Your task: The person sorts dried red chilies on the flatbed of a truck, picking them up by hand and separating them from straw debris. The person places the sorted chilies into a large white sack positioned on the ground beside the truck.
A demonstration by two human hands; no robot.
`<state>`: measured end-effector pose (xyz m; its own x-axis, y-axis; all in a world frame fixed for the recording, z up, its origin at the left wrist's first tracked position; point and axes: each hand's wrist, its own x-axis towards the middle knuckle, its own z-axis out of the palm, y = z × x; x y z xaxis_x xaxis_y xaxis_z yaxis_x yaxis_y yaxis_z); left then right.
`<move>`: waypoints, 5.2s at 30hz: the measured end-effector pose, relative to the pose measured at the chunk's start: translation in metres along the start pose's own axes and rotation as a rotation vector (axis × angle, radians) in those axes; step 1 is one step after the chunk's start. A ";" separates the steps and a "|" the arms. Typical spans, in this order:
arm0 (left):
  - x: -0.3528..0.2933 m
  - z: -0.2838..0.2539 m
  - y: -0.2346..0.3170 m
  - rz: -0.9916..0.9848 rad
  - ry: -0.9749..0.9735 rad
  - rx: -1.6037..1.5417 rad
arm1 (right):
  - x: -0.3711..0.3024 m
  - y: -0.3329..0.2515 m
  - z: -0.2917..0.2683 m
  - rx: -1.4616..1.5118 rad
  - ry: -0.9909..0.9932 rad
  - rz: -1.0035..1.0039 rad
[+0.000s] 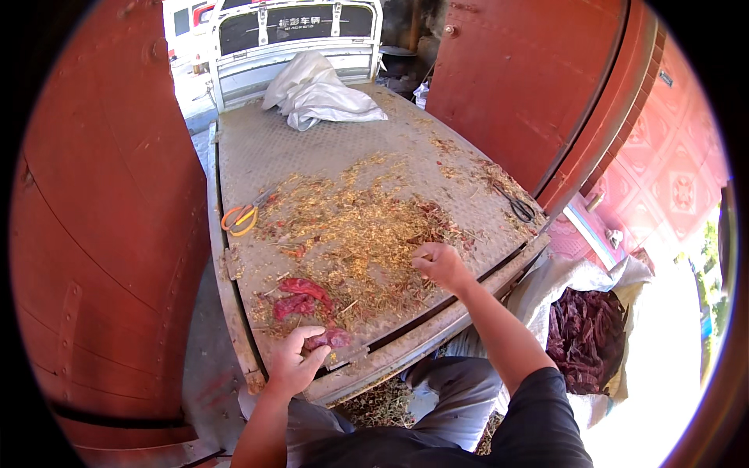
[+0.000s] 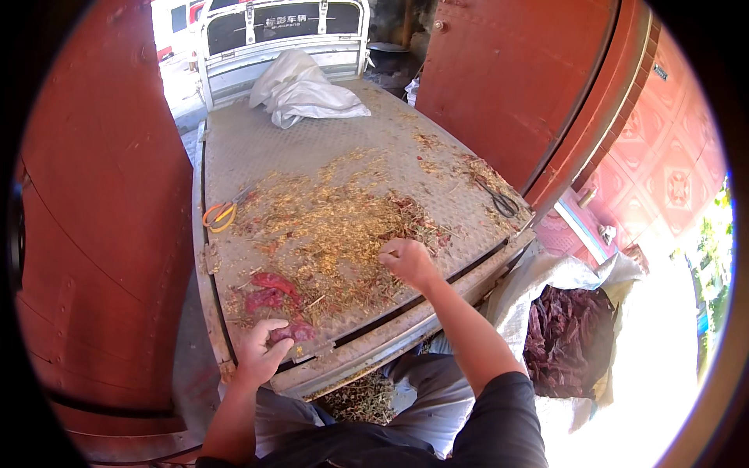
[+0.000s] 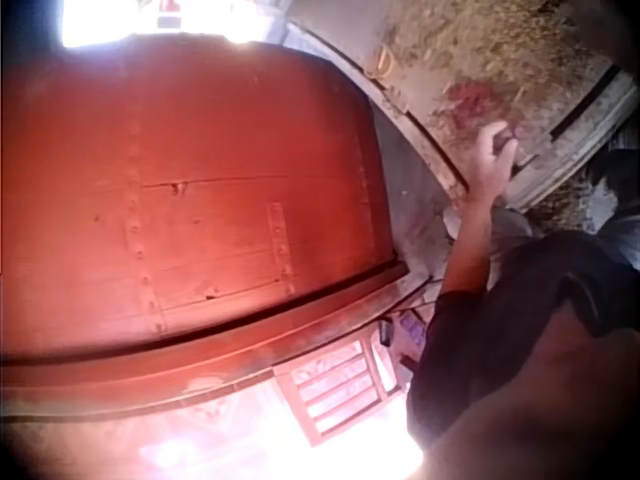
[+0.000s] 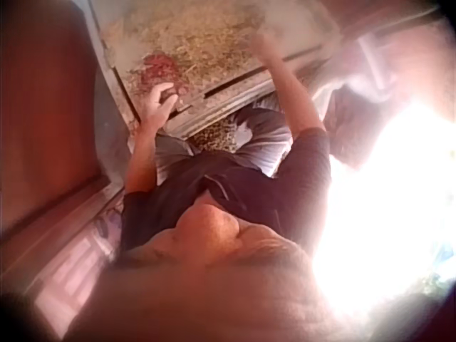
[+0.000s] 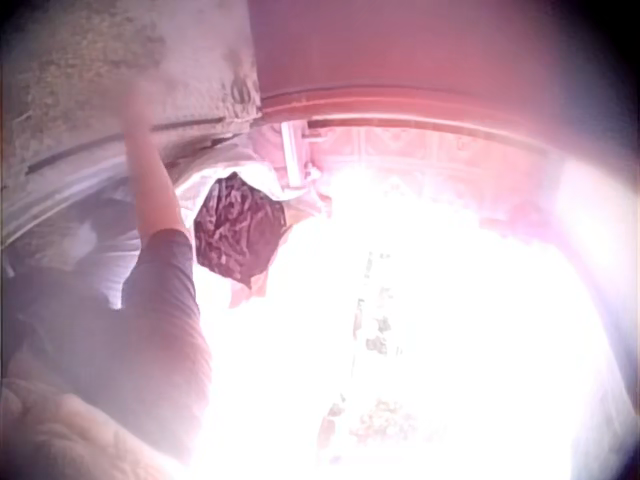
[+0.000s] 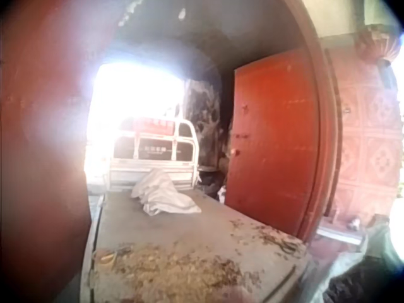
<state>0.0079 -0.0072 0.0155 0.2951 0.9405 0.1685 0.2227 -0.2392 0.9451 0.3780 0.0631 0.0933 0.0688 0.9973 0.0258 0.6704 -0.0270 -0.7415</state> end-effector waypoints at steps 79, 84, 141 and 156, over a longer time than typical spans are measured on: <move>-0.001 0.001 0.013 0.024 0.037 0.133 | 0.013 0.059 -0.022 -0.653 -0.007 -0.022; 0.000 0.001 0.010 0.041 0.022 0.142 | 0.049 0.056 -0.032 -0.675 0.201 0.062; 0.005 -0.002 0.018 0.025 -0.003 0.109 | -0.002 0.053 0.024 -0.504 0.107 -0.346; 0.004 -0.005 0.008 -0.071 -0.017 0.028 | -0.021 0.025 0.059 -0.473 0.126 -0.404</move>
<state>0.0060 -0.0044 0.0253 0.2933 0.9512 0.0961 0.2699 -0.1788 0.9461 0.3498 0.0457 0.0342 -0.1908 0.9203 0.3416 0.9134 0.2939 -0.2815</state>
